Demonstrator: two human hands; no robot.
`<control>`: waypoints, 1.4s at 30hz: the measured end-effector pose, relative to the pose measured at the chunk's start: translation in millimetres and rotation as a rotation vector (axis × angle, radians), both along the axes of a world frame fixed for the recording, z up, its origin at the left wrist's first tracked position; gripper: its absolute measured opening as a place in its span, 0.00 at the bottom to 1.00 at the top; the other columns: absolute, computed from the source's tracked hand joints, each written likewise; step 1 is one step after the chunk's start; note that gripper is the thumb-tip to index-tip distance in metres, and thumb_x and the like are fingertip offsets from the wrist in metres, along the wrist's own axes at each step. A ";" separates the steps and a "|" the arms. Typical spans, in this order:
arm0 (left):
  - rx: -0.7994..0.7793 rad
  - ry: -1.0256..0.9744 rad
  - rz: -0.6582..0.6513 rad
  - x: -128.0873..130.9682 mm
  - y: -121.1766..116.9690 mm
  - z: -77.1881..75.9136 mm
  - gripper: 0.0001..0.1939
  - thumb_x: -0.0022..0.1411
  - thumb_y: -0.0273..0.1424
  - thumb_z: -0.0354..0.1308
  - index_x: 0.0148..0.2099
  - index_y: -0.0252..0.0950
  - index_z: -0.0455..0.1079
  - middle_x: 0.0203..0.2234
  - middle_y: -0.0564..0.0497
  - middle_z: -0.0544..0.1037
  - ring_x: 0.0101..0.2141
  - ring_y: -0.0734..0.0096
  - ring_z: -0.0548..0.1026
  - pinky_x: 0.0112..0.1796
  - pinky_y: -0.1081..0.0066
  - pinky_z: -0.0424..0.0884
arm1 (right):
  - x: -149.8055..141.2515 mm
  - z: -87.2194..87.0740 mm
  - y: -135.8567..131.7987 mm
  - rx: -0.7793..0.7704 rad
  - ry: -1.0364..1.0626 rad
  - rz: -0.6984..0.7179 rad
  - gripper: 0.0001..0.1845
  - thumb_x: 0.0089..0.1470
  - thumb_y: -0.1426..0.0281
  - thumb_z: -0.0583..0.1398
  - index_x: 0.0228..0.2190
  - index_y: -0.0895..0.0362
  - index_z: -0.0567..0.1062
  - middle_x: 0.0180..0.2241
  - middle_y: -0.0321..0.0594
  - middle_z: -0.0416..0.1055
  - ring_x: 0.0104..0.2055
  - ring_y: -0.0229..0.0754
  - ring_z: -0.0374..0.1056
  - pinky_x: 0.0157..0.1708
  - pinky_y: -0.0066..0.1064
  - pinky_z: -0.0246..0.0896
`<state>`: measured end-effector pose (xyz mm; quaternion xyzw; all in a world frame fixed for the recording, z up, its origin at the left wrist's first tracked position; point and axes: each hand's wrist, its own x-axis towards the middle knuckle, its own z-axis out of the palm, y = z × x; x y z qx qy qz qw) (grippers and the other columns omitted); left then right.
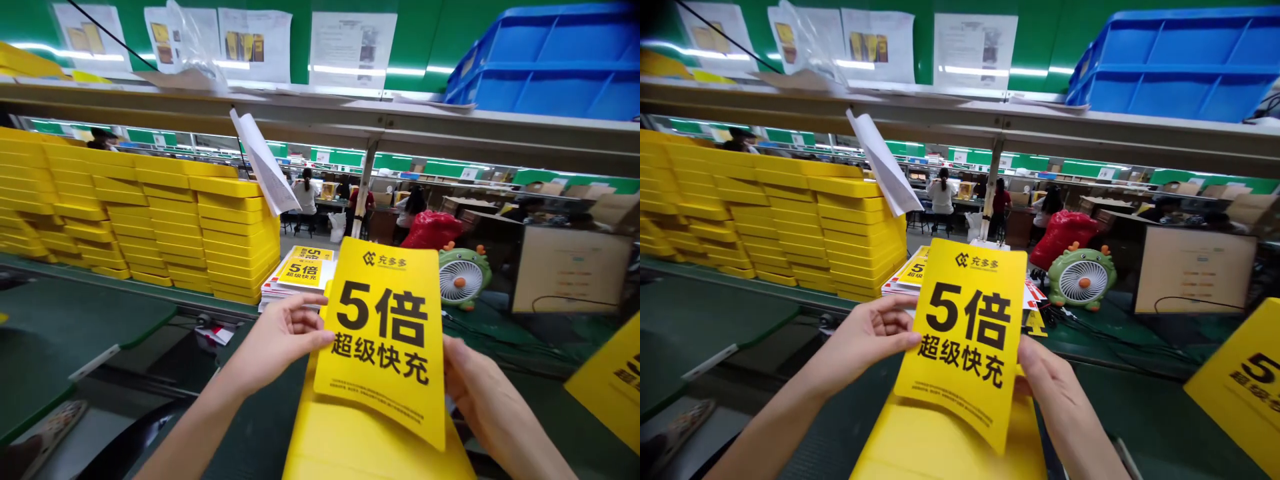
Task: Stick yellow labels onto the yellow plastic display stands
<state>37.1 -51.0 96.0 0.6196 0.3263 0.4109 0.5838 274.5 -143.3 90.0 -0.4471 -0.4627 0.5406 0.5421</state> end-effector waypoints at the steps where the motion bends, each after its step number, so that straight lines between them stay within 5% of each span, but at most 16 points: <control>1: -0.004 0.017 0.000 1.9 -2.8 -1.0 0.26 0.48 0.30 0.69 0.48 0.35 0.66 0.27 0.54 0.75 0.30 0.76 0.73 0.35 0.76 0.70 | 0.5 0.8 -2.6 -0.041 -0.042 -0.034 0.18 0.51 0.54 0.59 0.42 0.48 0.74 0.43 0.39 0.75 0.44 0.46 0.71 0.41 0.32 0.71; 8: -0.025 0.081 -0.010 8.4 -3.6 -5.9 0.26 0.47 0.29 0.68 0.49 0.35 0.65 0.25 0.55 0.74 0.29 0.75 0.72 0.33 0.74 0.68 | 8.4 -5.2 2.5 -0.130 -0.178 -0.071 0.14 0.49 0.60 0.63 0.39 0.50 0.77 0.44 0.39 0.73 0.42 0.43 0.71 0.38 0.26 0.72; 16: -0.006 0.103 0.008 8.9 -3.2 -14.4 0.25 0.49 0.29 0.66 0.49 0.36 0.64 0.26 0.55 0.73 0.28 0.73 0.72 0.32 0.72 0.68 | 21.8 -18.5 18.3 -0.045 -0.377 0.020 0.15 0.51 0.57 0.60 0.37 0.51 0.78 0.42 0.42 0.65 0.47 0.48 0.65 0.47 0.37 0.68; 28: 0.006 0.114 0.037 9.5 -1.8 -15.2 0.24 0.49 0.31 0.66 0.49 0.36 0.65 0.26 0.54 0.74 0.29 0.72 0.71 0.32 0.72 0.67 | 15.9 -8.8 17.5 -0.015 -0.455 -0.027 0.13 0.50 0.58 0.61 0.34 0.52 0.79 0.40 0.43 0.65 0.45 0.47 0.64 0.45 0.38 0.68; 42: 0.029 0.140 0.045 9.4 -1.9 -13.4 0.25 0.49 0.31 0.66 0.49 0.36 0.65 0.26 0.53 0.73 0.29 0.71 0.71 0.30 0.72 0.67 | 22.1 -17.7 21.6 0.017 -0.526 -0.019 0.16 0.52 0.55 0.58 0.33 0.52 0.78 0.40 0.44 0.65 0.44 0.47 0.65 0.44 0.38 0.68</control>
